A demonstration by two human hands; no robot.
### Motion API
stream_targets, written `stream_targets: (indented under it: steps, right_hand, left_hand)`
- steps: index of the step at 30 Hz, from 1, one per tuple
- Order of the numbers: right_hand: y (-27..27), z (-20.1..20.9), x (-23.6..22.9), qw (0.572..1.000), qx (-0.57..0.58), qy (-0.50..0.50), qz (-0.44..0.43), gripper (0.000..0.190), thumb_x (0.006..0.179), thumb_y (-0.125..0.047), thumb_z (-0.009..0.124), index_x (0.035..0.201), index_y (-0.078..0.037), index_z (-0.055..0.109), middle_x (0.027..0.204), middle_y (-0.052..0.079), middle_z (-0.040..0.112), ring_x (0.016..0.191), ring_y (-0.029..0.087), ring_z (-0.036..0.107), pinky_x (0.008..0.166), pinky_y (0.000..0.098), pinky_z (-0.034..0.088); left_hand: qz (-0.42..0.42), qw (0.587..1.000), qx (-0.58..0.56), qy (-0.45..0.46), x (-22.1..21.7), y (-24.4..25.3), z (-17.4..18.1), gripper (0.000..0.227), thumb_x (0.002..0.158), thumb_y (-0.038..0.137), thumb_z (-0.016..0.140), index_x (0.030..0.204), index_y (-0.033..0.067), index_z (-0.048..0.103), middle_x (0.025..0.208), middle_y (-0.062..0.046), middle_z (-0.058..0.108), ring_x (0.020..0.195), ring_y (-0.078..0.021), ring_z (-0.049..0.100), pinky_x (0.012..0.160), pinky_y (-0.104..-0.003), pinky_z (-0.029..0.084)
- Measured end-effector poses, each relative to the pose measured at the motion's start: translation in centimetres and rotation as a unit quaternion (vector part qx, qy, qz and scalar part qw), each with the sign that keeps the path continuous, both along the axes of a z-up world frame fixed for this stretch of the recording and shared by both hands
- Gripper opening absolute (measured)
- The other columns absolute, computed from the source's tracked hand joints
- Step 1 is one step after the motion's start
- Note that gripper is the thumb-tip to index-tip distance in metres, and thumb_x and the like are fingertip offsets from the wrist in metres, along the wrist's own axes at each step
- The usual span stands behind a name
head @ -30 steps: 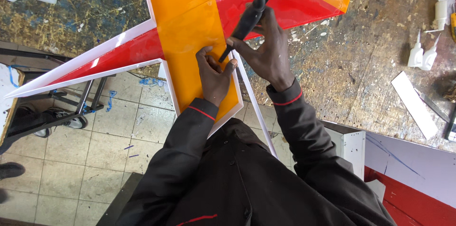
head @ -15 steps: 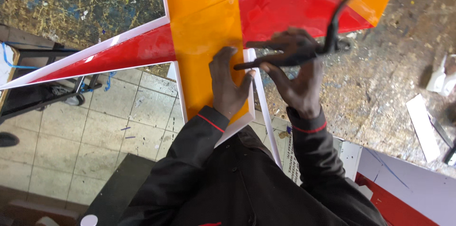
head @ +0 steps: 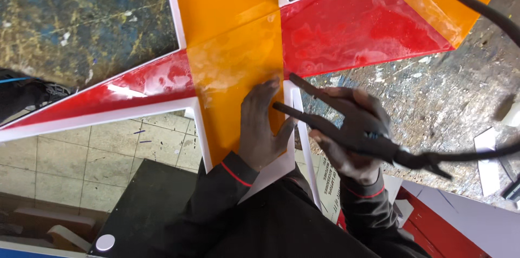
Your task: The person assembles a large star-shaped sign by attaching white trim pieces to its edges. They use a hot glue gun to apply adhesive and a hair straightener to press the trim into place, repeating the process along different sections of the sign.
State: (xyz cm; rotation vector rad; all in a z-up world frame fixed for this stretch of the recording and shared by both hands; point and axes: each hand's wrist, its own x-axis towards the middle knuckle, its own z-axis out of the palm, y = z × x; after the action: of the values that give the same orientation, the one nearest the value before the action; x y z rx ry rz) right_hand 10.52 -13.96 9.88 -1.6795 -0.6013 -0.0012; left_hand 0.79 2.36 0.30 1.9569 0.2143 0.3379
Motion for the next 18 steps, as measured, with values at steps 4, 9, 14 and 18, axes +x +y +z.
stream_targets:
  steps: [4,9,14,18]
  right_hand:
    - [-0.6,-1.2,-0.2,0.998,0.03,-0.047,-0.018,0.092,0.072,0.004,0.101,0.149,0.019,0.052,0.14,0.039,0.06,0.123,0.061,0.073,0.108,0.0729,0.065]
    - [-0.8,-0.8,-0.3,0.999,0.027,-0.006,-0.026,0.101,0.066,0.003,0.103,0.151,0.016,0.049,0.132,0.039,0.064,0.124,0.059,0.074,0.109,0.0709,0.066]
    - [-0.5,-0.8,-0.4,0.998,0.026,0.031,-0.039,0.102,0.065,-0.006,0.106,0.149,0.012,0.051,0.123,0.037,0.07,0.123,0.057,0.076,0.108,0.0647,0.068]
    - [0.1,1.8,-0.1,0.995,-0.098,0.0,-0.031,0.079,0.099,-0.031,0.088,0.164,-0.015,0.047,0.141,0.022,0.071,0.133,0.033,0.078,0.112,0.0421,0.073]
  left_hand:
    - [-0.004,1.0,0.005,0.016,-0.2,0.1,-0.1,0.078,0.102,0.042,0.082,0.166,0.0116,0.05,0.17,-0.011,0.056,0.159,-0.0355,0.054,0.137,-0.054,0.038]
    - [-0.004,1.0,-0.005,0.022,-0.3,0.3,-0.1,0.078,0.101,0.043,0.081,0.166,0.0126,0.051,0.169,-0.011,0.059,0.157,-0.0357,0.057,0.134,-0.054,0.04]
    - [0.0,1.0,-0.006,0.014,-0.1,0.4,-0.1,0.078,0.102,0.046,0.079,0.168,0.0152,0.049,0.169,-0.008,0.061,0.155,-0.0304,0.059,0.131,-0.047,0.041]
    - [-0.04,0.997,-0.008,0.07,-0.2,0.8,1.1,0.068,0.11,0.047,0.069,0.161,0.0074,0.047,0.168,-0.015,0.06,0.155,-0.0403,0.057,0.13,-0.055,0.043]
